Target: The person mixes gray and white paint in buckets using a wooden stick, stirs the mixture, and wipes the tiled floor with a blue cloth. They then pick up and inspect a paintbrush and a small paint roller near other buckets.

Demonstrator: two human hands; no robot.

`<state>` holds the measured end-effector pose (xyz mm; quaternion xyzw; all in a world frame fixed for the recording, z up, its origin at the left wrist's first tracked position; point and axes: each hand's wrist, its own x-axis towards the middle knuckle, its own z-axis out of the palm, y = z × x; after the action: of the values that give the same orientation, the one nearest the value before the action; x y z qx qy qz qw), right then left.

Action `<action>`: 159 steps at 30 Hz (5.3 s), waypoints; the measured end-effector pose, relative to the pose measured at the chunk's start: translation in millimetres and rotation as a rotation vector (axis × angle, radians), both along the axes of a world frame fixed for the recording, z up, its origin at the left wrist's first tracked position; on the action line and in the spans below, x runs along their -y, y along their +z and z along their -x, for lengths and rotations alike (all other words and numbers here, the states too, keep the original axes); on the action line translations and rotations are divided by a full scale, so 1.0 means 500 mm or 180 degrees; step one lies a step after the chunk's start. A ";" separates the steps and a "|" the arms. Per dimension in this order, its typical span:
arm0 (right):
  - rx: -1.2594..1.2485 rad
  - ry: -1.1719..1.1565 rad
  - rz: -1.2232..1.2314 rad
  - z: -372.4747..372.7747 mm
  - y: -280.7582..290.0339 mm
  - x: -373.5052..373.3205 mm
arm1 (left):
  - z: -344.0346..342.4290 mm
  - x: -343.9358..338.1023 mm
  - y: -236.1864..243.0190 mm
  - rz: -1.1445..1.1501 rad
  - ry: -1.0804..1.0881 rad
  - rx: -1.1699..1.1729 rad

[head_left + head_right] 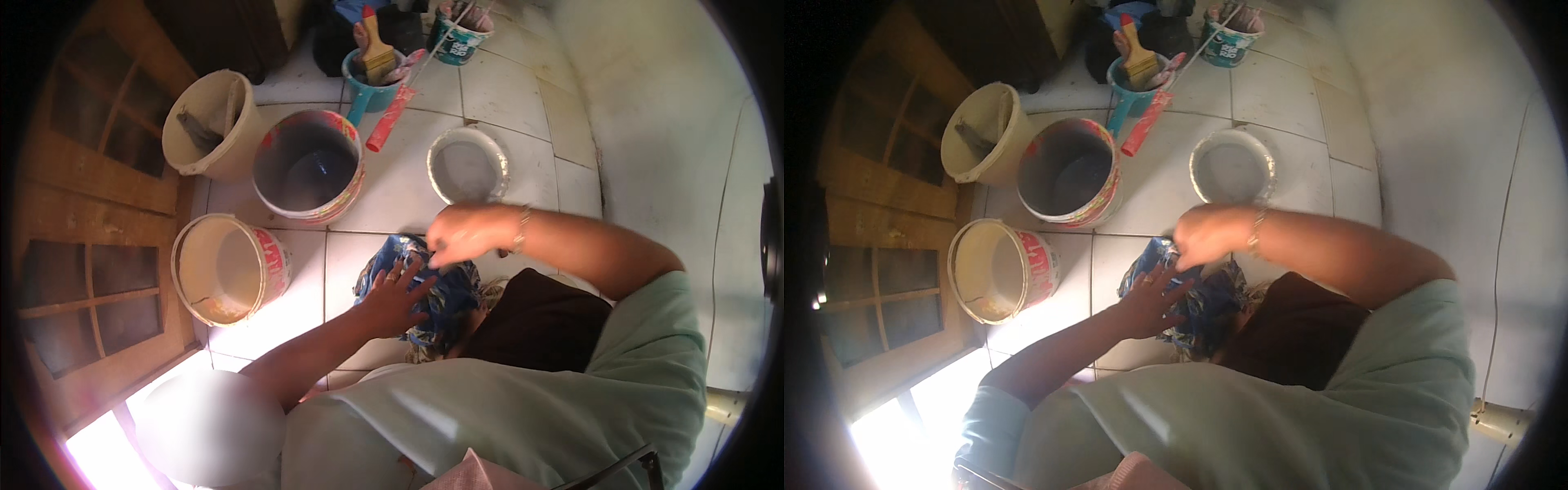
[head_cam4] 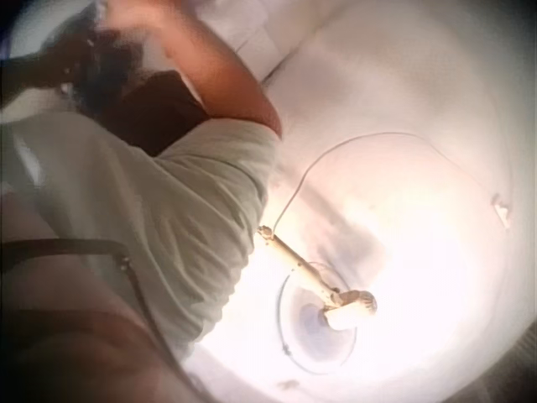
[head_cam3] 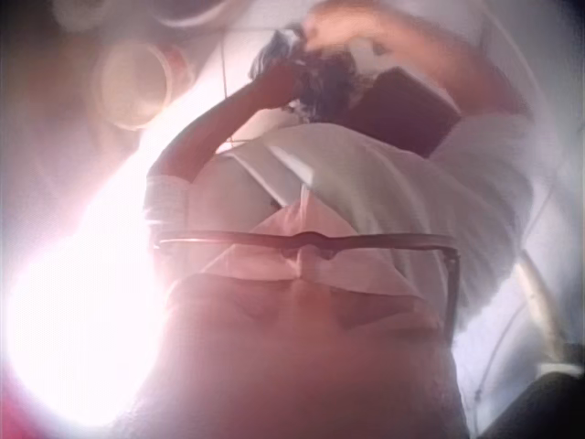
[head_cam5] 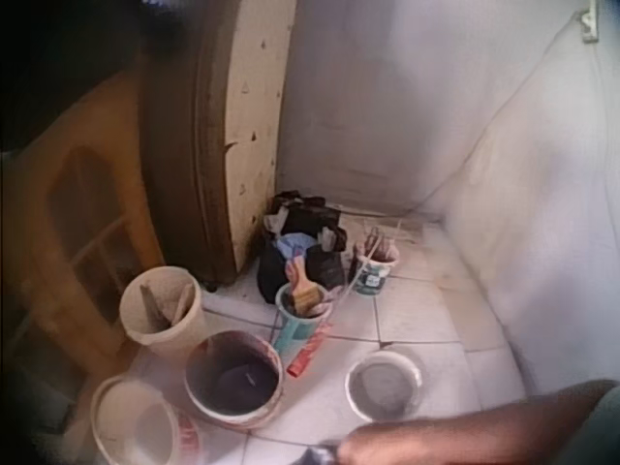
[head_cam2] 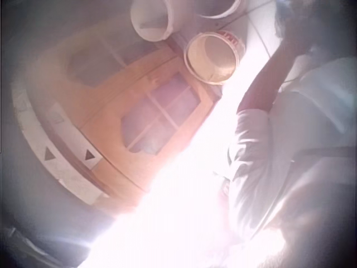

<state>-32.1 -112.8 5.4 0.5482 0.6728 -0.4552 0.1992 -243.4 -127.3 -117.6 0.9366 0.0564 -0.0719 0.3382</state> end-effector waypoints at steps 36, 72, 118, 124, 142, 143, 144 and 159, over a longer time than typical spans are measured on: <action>-0.1719 -0.5248 -0.0149 -0.381 -0.308 0.196 | -0.014 -0.108 0.043 0.1611 0.1771 -0.1192; -0.1600 -0.5115 -0.1506 -0.340 -0.195 0.152 | 0.028 -0.016 -0.025 0.0397 0.0911 -0.1066; -0.1230 -0.2598 -0.2090 0.110 0.291 -0.087 | 0.387 -0.208 0.419 0.1760 0.1454 -0.1438; -0.0579 -0.2690 -0.3793 0.100 0.473 0.000 | 0.362 -0.209 0.430 0.2085 0.1469 -0.0927; -0.0415 -0.2246 -0.5736 0.089 0.517 0.081 | 0.367 -0.212 0.400 0.2481 0.1733 -0.1149; -0.0367 -0.2312 -0.5818 0.094 0.518 0.079 | 0.366 -0.213 0.401 0.2449 0.1738 -0.1166; -0.0314 -0.2381 -0.5900 0.095 0.518 0.079 | 0.366 -0.214 0.401 0.2416 0.1741 -0.1184; -0.0186 -0.2014 -0.6113 0.077 0.521 0.087 | 0.369 -0.211 0.385 0.2444 0.1821 -0.1036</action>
<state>-70.7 -156.3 266.0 0.6184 0.5828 0.2336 -0.4726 -428.0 -21.7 75.0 0.6684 0.3322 -0.1369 0.6512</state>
